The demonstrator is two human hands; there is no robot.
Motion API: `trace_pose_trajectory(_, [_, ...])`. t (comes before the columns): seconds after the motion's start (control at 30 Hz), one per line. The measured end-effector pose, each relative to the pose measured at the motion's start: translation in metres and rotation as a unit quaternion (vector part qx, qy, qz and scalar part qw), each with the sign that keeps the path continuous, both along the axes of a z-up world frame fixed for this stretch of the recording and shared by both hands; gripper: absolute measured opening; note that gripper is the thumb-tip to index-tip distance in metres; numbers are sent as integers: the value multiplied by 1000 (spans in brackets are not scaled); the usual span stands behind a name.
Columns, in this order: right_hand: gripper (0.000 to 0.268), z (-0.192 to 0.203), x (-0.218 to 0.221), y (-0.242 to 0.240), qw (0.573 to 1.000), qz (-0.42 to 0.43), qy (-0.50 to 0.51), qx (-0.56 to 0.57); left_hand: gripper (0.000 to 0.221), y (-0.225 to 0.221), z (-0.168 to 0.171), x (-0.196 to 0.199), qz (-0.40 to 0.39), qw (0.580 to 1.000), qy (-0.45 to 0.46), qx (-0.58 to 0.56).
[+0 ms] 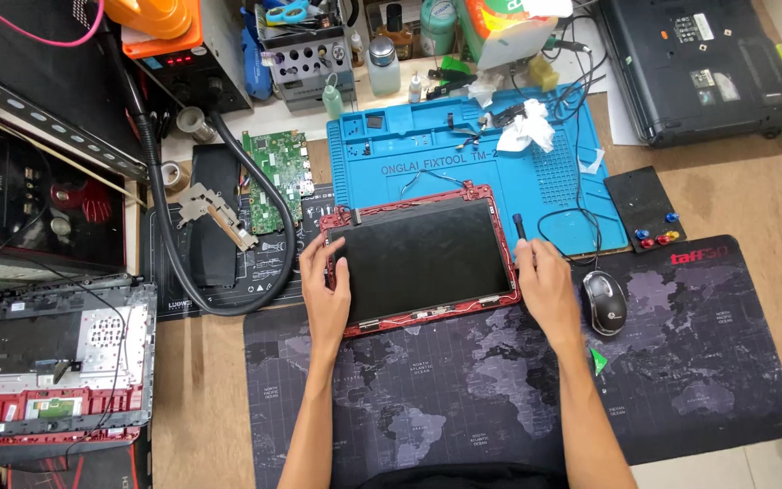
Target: Repairing a laptop screen by aligning the LCD panel with the bezel and using a prying tool to secure the components.
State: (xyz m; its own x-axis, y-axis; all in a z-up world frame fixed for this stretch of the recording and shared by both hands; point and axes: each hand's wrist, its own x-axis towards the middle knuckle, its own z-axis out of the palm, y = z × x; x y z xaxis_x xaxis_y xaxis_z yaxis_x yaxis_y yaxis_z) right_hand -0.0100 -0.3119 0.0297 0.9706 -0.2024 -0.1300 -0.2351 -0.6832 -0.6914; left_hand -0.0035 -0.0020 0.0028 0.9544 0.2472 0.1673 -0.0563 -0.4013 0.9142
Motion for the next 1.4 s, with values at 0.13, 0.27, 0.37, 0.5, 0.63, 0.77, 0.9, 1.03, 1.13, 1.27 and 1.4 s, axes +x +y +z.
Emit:
trace_pose_trajectory(0.13, [42, -5, -1, 4, 998, -33, 4, 59, 29, -4, 7, -15, 14, 998, 32, -45])
trace_pose_trajectory(0.27, [44, 7, 2, 8, 996, -55, 19, 66, 32, -14, 13, -21, 44, 983, 46, -173])
trace_pose_trajectory(0.37, [45, 14, 5, 11, 995, -64, 32, 74, 34, -20, 18, -23, 54, 973, 46, -218])
trace_pose_trajectory(0.5, [41, -12, 11, 2, 996, -48, 1, 72, 33, -23, 24, -24, 74, 947, 45, -311])
trace_pose_trajectory(0.63, [38, 8, 34, 7, 998, -32, -40, 47, 34, -35, 25, -42, 82, 930, 31, -357])
trace_pose_trajectory(0.77, [44, -4, 62, 4, 997, 36, -48, -39, 28, -48, 22, -68, 127, 903, 55, -406])
trace_pose_trajectory(0.9, [42, -10, 79, 7, 993, 86, -53, -54, 16, -58, 32, -97, 170, 888, 112, -413])
trace_pose_trajectory(1.03, [41, -9, 91, 20, 987, 123, -81, -56, 9, -65, 27, -118, 187, 859, 146, -453])
trace_pose_trajectory(1.13, [39, -10, 98, 29, 989, 136, -48, -44, 13, -70, 32, -126, 167, 870, 195, -422])
trace_pose_trajectory(1.27, [38, -11, 104, 34, 984, 164, -57, -48, 11, -74, 41, -133, 97, 895, 243, -360])
trace_pose_trajectory(1.4, [38, -11, 101, 34, 984, 167, -62, 7, 16, -66, 69, -128, 64, 839, 303, -447])
